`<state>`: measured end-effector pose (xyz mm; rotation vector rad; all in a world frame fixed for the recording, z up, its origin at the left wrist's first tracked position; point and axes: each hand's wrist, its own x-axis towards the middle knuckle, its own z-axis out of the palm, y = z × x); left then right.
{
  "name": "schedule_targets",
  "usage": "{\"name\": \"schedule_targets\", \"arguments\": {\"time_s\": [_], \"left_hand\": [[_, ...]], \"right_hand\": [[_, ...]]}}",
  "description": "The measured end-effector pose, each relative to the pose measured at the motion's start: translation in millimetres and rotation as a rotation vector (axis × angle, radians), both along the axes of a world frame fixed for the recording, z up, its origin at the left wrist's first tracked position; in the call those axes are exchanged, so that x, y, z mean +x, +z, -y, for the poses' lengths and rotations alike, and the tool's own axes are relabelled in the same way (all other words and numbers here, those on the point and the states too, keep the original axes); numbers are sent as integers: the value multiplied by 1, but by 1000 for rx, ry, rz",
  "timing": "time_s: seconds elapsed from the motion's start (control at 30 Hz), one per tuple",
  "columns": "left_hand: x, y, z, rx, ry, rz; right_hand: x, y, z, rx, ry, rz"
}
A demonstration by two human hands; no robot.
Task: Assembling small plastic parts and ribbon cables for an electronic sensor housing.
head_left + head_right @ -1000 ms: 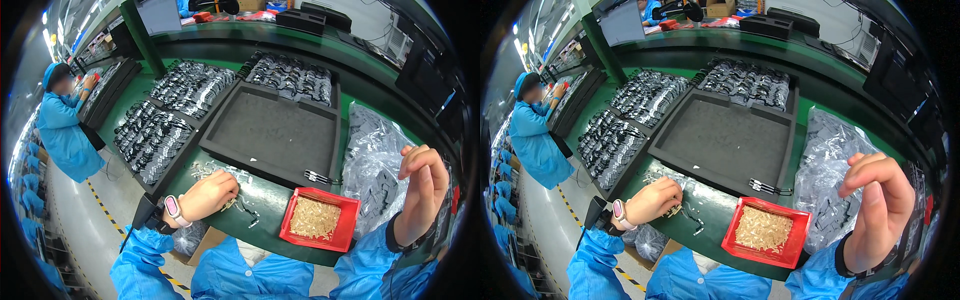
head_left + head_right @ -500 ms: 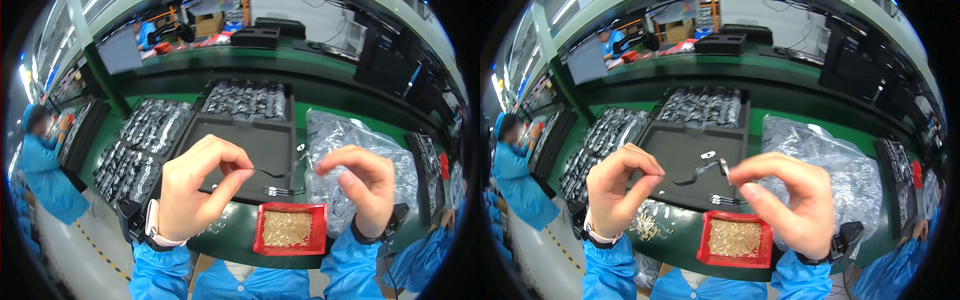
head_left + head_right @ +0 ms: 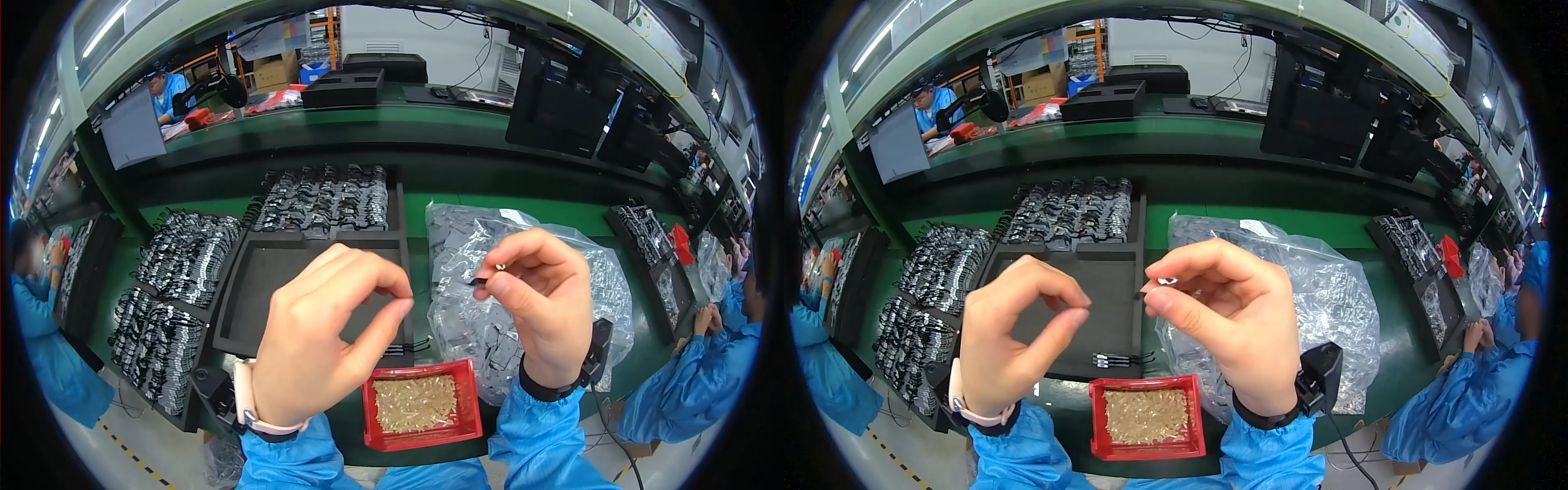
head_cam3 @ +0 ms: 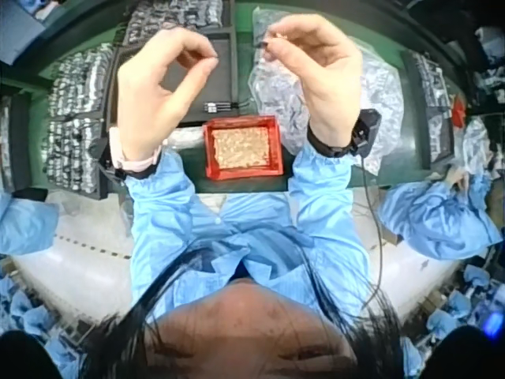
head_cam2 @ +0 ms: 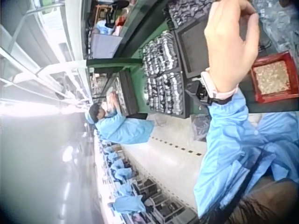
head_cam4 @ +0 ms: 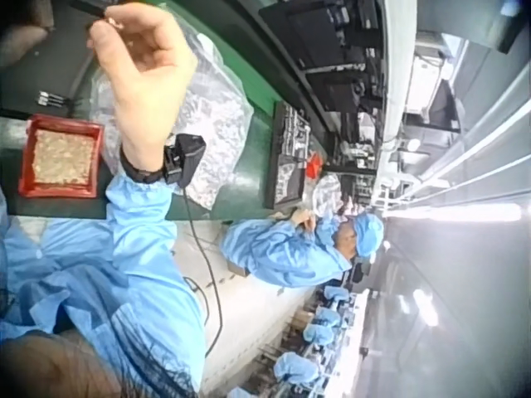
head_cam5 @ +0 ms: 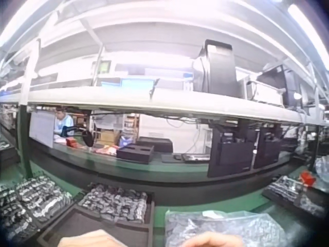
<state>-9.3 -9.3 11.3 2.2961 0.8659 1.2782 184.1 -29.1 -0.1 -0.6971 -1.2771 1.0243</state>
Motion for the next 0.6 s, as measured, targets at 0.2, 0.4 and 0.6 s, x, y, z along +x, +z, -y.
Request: {"name": "schedule_targets", "arguments": {"time_s": [0.2, 0.4, 0.6], "left_hand": [[-9, 1, 1, 83, 5, 31], [3, -9, -2, 46, -83, 25], [5, -10, 2, 6, -142, -3]], "right_hand": [[-17, 2, 6, 74, -138, 341], [-24, 0, 10, 271, -236, 738], [-30, 1, 12, 201, -220, 756]]}}
